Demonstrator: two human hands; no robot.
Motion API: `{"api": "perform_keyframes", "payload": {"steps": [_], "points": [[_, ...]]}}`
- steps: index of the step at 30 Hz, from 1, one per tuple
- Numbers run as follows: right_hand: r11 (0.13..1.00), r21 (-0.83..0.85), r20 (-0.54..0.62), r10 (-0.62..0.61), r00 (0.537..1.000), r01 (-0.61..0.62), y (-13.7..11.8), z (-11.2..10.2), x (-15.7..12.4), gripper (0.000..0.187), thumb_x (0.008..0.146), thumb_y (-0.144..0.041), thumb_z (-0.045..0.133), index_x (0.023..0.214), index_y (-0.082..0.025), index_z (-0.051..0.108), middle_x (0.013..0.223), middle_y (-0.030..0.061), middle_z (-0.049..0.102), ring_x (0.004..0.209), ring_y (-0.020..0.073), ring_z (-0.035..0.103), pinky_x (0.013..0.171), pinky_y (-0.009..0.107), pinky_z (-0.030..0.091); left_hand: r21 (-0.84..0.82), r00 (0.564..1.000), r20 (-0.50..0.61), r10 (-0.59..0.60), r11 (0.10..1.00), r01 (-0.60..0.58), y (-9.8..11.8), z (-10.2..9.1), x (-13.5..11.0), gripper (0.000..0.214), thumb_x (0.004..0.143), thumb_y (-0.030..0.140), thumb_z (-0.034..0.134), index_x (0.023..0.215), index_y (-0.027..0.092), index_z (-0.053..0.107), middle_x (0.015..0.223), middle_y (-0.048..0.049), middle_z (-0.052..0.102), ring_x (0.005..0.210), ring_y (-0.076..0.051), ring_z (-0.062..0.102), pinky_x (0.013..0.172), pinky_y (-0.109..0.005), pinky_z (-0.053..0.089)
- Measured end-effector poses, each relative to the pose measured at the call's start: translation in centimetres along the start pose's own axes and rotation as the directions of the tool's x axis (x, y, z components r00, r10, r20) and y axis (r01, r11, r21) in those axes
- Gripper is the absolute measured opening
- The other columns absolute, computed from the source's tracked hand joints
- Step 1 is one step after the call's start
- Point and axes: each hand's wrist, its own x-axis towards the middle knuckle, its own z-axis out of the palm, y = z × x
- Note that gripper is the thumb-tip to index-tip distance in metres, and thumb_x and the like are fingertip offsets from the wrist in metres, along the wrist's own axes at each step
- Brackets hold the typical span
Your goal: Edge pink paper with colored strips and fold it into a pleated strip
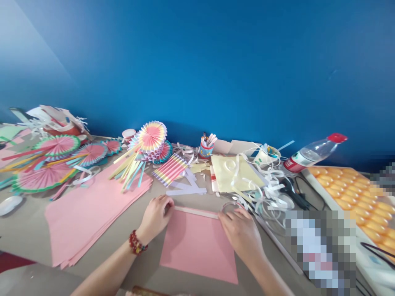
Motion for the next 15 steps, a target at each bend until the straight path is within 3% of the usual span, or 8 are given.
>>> {"api": "perform_keyframes", "payload": {"steps": [9,15], "points": [[0.998,0.0,0.07,0.069,0.995,-0.07,-0.31,-0.52,0.11,0.025,0.088,-0.006,0.049,0.082,-0.021,0.067,0.063,-0.0002,0.059,0.066,0.0163,0.058,0.094,0.037,0.034,-0.019,1.0,0.016,0.026,1.0,-0.025,-0.34,0.16,-0.03,0.012,0.082,0.012,0.049,0.081,0.021,0.056,0.086,-0.0037,0.064,0.082,-0.021,0.061,0.078,-0.033,0.042],[0.994,0.015,0.101,0.104,0.989,-0.106,-0.5,-0.88,0.67,0.025,0.09,-0.007,0.049,0.082,-0.022,0.067,0.075,0.0012,0.063,0.07,0.0159,0.06,0.095,0.037,0.034,-0.011,1.0,0.025,0.015,1.0,-0.014,-0.41,0.1,0.23,0.012,0.082,0.012,0.049,0.08,0.021,0.056,0.082,-0.0024,0.063,0.077,-0.02,0.061,0.074,-0.031,0.042]]}}
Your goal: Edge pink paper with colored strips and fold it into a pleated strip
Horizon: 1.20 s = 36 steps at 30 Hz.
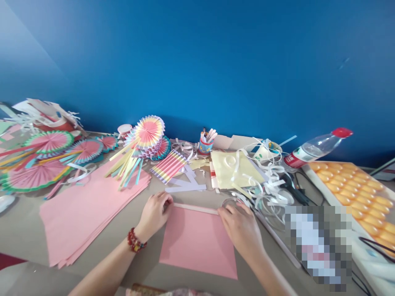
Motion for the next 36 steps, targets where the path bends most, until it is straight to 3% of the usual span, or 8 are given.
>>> {"api": "perform_keyframes", "payload": {"steps": [6,13,21,36], "points": [[0.999,0.048,-0.02,0.024,1.0,-0.023,-0.11,-0.18,0.4,0.027,0.091,-0.008,0.048,0.079,-0.022,0.067,0.069,0.0001,0.064,0.068,0.0156,0.06,0.099,0.039,0.032,-0.016,1.0,0.008,-0.002,1.0,0.002,0.01,0.0,-0.05,0.012,0.082,0.011,0.049,0.08,0.021,0.055,0.083,-0.0021,0.063,0.077,-0.019,0.06,0.075,-0.032,0.041],[0.998,0.035,0.054,0.053,0.997,-0.055,-0.22,-0.44,0.83,0.028,0.091,-0.007,0.048,0.075,-0.022,0.066,0.061,-0.0027,0.062,0.061,0.0145,0.059,0.102,0.04,0.031,-0.005,1.0,-0.011,-0.008,1.0,0.008,-0.02,0.19,0.01,0.011,0.082,0.011,0.05,0.079,0.021,0.054,0.083,-0.0012,0.062,0.078,-0.019,0.059,0.075,-0.032,0.04],[0.991,0.122,0.007,0.053,0.999,-0.053,0.13,-0.2,0.91,0.028,0.095,-0.014,0.045,0.083,-0.024,0.068,0.068,-0.0025,0.068,0.063,0.0148,0.063,0.105,0.041,0.03,0.007,1.0,0.002,-0.014,1.0,0.014,0.2,0.13,-0.02,0.011,0.082,0.011,0.051,0.079,0.021,0.053,0.081,-0.001,0.061,0.079,-0.019,0.058,0.076,-0.032,0.039],[0.994,0.1,0.044,0.031,0.999,-0.035,0.39,0.23,1.02,0.026,0.096,-0.015,0.042,0.084,-0.023,0.063,0.067,-0.0031,0.066,0.063,0.0153,0.063,0.107,0.044,0.029,0.003,0.999,0.015,-0.032,0.999,0.032,0.64,-0.01,0.22,0.013,0.08,0.007,0.054,0.078,0.02,0.053,0.082,0.0002,0.06,0.079,-0.018,0.056,0.074,-0.031,0.039]]}}
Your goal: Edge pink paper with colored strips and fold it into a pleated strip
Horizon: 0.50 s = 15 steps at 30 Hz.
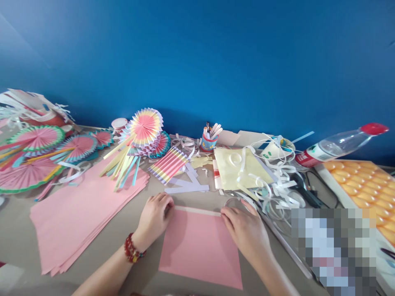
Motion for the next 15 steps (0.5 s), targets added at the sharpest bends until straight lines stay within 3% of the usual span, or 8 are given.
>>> {"api": "perform_keyframes", "payload": {"steps": [15], "points": [[0.999,0.033,0.047,0.004,0.999,-0.006,0.5,0.07,0.01,0.023,0.096,-0.017,0.043,0.088,-0.024,0.063,0.074,-0.0026,0.069,0.069,0.0163,0.065,0.109,0.045,0.027,0.04,1.0,0.011,0.022,0.999,-0.023,0.05,0.07,0.0,0.012,0.08,0.009,0.053,0.077,0.021,0.053,0.081,-0.0005,0.059,0.078,-0.018,0.056,0.074,-0.032,0.038]]}}
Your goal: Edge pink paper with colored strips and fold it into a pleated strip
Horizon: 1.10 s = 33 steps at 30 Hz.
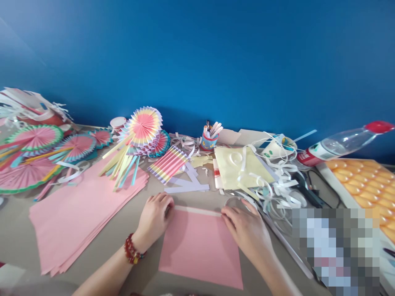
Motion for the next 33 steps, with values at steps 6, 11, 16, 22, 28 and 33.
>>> {"api": "perform_keyframes", "payload": {"steps": [6,11,16,22,28,33], "points": [[1.0,-0.014,0.0,0.01,1.0,-0.01,-0.2,-0.18,-0.01,0.023,0.095,-0.015,0.043,0.087,-0.024,0.062,0.072,-0.0033,0.069,0.067,0.0157,0.064,0.108,0.044,0.028,0.005,1.0,0.0,-0.001,1.0,0.001,-0.01,0.08,0.02,0.011,0.081,0.01,0.053,0.077,0.021,0.053,0.082,-0.0015,0.059,0.079,-0.019,0.056,0.074,-0.032,0.039],[1.0,-0.019,-0.019,0.004,1.0,-0.004,-0.29,-0.23,0.02,0.023,0.095,-0.014,0.043,0.086,-0.024,0.062,0.071,-0.0029,0.069,0.066,0.016,0.064,0.107,0.043,0.03,0.011,1.0,0.007,0.0,1.0,0.0,0.09,-0.01,0.05,0.012,0.08,0.009,0.053,0.077,0.021,0.052,0.082,-0.0013,0.059,0.079,-0.019,0.056,0.074,-0.033,0.039],[1.0,-0.027,-0.001,0.014,1.0,-0.014,-0.33,-0.13,0.11,0.021,0.095,-0.015,0.045,0.085,-0.024,0.061,0.07,-0.0035,0.067,0.066,0.016,0.064,0.107,0.044,0.03,0.016,1.0,0.005,-0.003,1.0,0.003,0.22,-0.09,0.04,0.012,0.08,0.008,0.053,0.078,0.021,0.052,0.082,-0.0014,0.059,0.079,-0.02,0.056,0.074,-0.033,0.039],[1.0,-0.022,0.009,0.013,1.0,-0.013,-0.26,-0.07,0.2,0.022,0.095,-0.014,0.043,0.085,-0.024,0.06,0.07,-0.0031,0.067,0.067,0.016,0.065,0.108,0.044,0.029,0.02,1.0,0.004,-0.002,1.0,0.002,0.13,-0.07,0.04,0.012,0.08,0.009,0.053,0.078,0.021,0.052,0.082,-0.001,0.059,0.08,-0.02,0.056,0.074,-0.033,0.039],[1.0,-0.016,-0.023,0.004,1.0,-0.004,-0.16,0.16,0.14,0.02,0.094,-0.015,0.044,0.086,-0.024,0.06,0.069,-0.0038,0.068,0.064,0.0155,0.063,0.107,0.043,0.03,0.037,1.0,-0.012,0.023,0.999,-0.023,0.01,0.12,-0.12,0.012,0.082,0.01,0.052,0.082,0.021,0.049,0.084,-0.0019,0.058,0.08,-0.02,0.057,0.075,-0.034,0.04],[1.0,-0.016,-0.07,-0.016,0.997,0.015,0.0,0.38,0.13,0.019,0.092,-0.016,0.043,0.087,-0.024,0.059,0.071,-0.0035,0.069,0.063,0.0162,0.063,0.106,0.044,0.031,0.042,0.998,-0.064,0.015,0.999,-0.012,-0.33,0.58,-0.43,0.017,0.083,0.009,0.048,0.094,0.021,0.045,0.092,-0.0038,0.056,0.08,-0.021,0.057,0.075,-0.034,0.042]]}}
